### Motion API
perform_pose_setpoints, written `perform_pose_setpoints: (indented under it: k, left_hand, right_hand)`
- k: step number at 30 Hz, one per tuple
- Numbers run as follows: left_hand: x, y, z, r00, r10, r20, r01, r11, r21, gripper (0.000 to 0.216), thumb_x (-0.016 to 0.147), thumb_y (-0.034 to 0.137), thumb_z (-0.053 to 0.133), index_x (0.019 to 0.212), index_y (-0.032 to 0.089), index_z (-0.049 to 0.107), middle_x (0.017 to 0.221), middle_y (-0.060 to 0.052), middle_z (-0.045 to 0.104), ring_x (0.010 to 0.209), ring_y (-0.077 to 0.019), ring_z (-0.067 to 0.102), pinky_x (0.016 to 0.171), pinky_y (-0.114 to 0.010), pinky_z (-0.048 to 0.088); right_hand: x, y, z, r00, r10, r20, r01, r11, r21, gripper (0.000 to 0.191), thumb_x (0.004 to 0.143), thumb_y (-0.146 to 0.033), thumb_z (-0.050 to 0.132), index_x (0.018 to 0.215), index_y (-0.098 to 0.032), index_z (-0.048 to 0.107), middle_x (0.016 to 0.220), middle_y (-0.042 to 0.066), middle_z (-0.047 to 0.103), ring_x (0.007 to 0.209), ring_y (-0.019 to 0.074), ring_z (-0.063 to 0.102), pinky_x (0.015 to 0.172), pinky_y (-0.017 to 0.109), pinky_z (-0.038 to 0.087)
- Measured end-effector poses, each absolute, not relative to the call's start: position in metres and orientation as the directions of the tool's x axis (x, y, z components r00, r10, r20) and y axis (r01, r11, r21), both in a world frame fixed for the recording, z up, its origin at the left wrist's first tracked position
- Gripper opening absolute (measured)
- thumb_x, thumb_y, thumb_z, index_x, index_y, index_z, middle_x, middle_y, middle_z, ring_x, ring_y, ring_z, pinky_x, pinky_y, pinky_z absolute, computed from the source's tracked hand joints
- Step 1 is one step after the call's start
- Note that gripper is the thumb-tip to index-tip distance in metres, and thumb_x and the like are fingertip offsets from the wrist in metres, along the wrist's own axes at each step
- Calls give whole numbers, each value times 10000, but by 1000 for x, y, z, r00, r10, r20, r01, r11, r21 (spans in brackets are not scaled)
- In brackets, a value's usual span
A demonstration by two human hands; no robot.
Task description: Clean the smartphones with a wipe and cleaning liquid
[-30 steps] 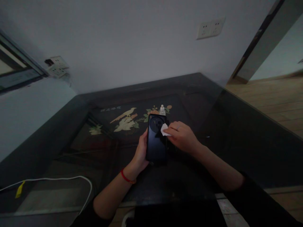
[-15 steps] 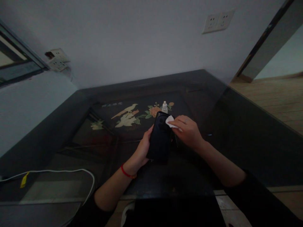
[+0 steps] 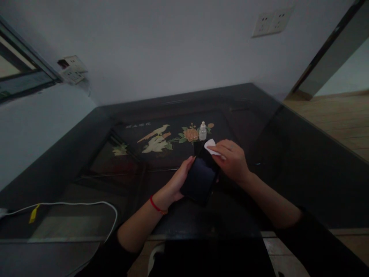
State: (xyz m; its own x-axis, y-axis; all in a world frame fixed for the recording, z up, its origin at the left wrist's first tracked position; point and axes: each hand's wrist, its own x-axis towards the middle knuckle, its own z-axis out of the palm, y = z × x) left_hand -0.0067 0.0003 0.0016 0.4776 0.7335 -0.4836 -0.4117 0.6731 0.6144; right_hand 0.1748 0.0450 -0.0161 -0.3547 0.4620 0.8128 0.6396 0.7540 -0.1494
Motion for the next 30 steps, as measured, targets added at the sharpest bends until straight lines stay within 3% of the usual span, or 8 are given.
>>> perform_pose_setpoints:
  k: [5,12,18,21,24,26,30]
  left_hand:
    - [-3,0,-3,429,762,-486,-442,646,623,452,952,429,350,1236,167,586,869,-71,723,729,-182,680,738,-300,508]
    - [-5,7,-6,354,809,-470,-488,588,645,433,936,455,371,1127,169,634,591,7,610,478,-117,551,469,-206,383]
    - [-2,6,-8,352,822,-448,-538,570,621,358,914,429,432,1041,167,639,630,14,614,523,-107,552,542,-212,423]
    - [-2,5,-8,315,851,-421,-520,525,673,367,912,425,434,1038,161,654,663,1,642,594,-130,593,574,-226,435]
    - [-5,6,-6,226,901,-371,-511,433,742,385,914,423,425,1047,151,664,804,-32,701,741,-166,642,710,-263,475]
    - [-9,6,-6,209,910,-357,-512,413,753,390,908,432,430,1049,151,662,859,-42,713,793,-181,653,764,-286,483]
    - [-14,9,-8,201,906,-373,-531,421,735,381,880,463,464,1020,159,646,853,-47,714,765,-192,663,717,-295,499]
  right_hand:
    - [163,35,-15,-483,410,774,588,807,-60,164,901,-146,513,905,-147,677,757,55,667,703,168,564,643,299,385]
    - [143,12,-9,-734,152,663,324,935,145,171,918,-130,512,846,-133,667,673,11,612,653,142,491,644,287,336]
    - [150,21,-12,-675,310,670,443,896,31,217,936,-155,457,872,-147,665,746,44,638,716,163,507,638,296,335]
    - [145,12,-11,-725,243,645,359,932,52,203,937,-151,472,855,-151,658,713,22,624,688,152,495,643,296,331]
    - [140,4,-9,-778,156,609,251,965,74,200,937,-147,485,822,-159,649,694,6,614,669,142,482,643,291,326]
    - [142,4,-8,-790,153,594,231,971,58,197,935,-143,481,834,-161,649,699,5,612,665,141,475,644,289,326]
    - [151,13,-4,-806,203,557,246,969,3,158,914,-175,499,878,-162,652,722,14,613,674,147,478,641,287,324]
